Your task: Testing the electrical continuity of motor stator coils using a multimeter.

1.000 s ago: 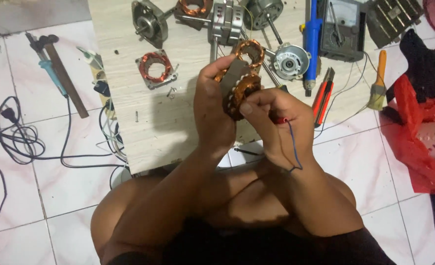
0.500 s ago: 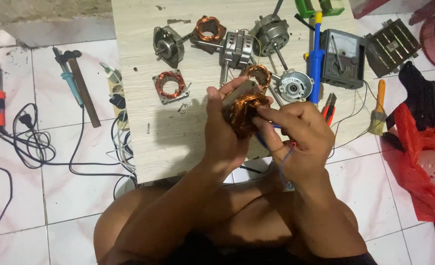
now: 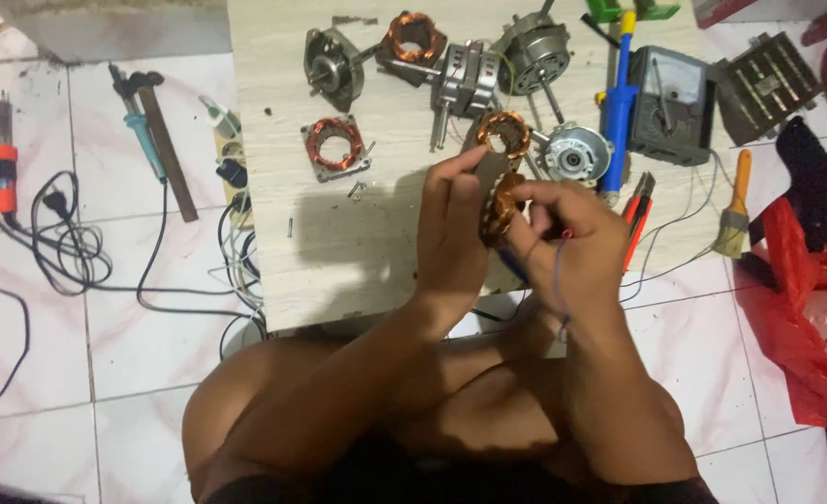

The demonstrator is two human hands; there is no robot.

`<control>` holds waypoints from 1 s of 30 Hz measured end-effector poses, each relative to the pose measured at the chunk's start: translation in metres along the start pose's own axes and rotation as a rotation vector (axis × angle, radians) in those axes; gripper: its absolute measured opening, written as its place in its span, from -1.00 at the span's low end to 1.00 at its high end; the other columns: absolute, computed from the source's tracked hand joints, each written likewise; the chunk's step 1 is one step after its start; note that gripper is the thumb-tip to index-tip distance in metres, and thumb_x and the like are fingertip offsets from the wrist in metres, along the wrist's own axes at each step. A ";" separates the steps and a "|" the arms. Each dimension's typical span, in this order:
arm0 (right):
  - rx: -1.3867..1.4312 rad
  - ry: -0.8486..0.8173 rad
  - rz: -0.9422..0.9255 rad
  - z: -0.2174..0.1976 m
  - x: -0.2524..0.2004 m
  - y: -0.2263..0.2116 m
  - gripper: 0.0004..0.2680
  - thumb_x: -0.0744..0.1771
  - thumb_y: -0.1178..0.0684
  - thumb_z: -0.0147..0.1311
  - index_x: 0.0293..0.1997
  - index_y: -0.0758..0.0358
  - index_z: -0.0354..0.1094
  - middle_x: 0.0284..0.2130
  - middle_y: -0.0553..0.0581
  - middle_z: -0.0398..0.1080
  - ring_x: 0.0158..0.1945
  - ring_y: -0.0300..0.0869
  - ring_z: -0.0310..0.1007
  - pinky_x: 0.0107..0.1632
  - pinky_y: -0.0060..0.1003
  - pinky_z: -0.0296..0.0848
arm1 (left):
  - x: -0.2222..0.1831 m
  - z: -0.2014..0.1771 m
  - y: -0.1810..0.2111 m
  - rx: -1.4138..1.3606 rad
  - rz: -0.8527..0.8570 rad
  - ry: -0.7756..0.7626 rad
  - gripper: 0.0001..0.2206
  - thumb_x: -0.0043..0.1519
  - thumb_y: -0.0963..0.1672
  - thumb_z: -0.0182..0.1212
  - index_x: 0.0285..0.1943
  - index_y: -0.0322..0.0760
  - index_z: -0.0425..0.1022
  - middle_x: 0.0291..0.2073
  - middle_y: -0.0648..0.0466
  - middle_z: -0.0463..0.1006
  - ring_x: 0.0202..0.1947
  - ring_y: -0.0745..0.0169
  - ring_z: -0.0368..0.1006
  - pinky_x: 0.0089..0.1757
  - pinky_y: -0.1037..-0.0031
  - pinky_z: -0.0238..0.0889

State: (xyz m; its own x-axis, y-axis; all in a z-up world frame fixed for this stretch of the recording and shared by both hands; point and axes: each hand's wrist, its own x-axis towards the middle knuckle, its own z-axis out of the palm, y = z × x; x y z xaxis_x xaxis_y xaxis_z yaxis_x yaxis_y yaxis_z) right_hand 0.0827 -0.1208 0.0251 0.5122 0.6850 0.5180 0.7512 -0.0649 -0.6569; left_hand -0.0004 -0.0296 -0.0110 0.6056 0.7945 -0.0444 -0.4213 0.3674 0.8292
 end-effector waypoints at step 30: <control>0.029 0.085 -0.028 0.000 0.002 0.037 -0.91 0.26 0.27 0.42 -0.33 0.29 0.56 -0.71 0.12 0.24 -0.62 -0.11 0.19 -0.41 -0.24 0.27 | 0.004 0.014 0.024 0.250 -0.133 0.046 -0.41 0.25 0.24 -0.05 0.26 -0.08 0.46 0.03 -0.19 0.41 0.15 -0.22 0.37 0.06 0.00 0.26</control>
State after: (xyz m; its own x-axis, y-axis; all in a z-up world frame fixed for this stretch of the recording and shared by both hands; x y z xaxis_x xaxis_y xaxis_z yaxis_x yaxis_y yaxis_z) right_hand 0.1113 -0.1216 0.0019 0.5255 0.6224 0.5800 0.7540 -0.0249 -0.6564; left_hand 0.0011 -0.0248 0.0165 0.6111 0.7702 -0.1824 -0.1573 0.3440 0.9257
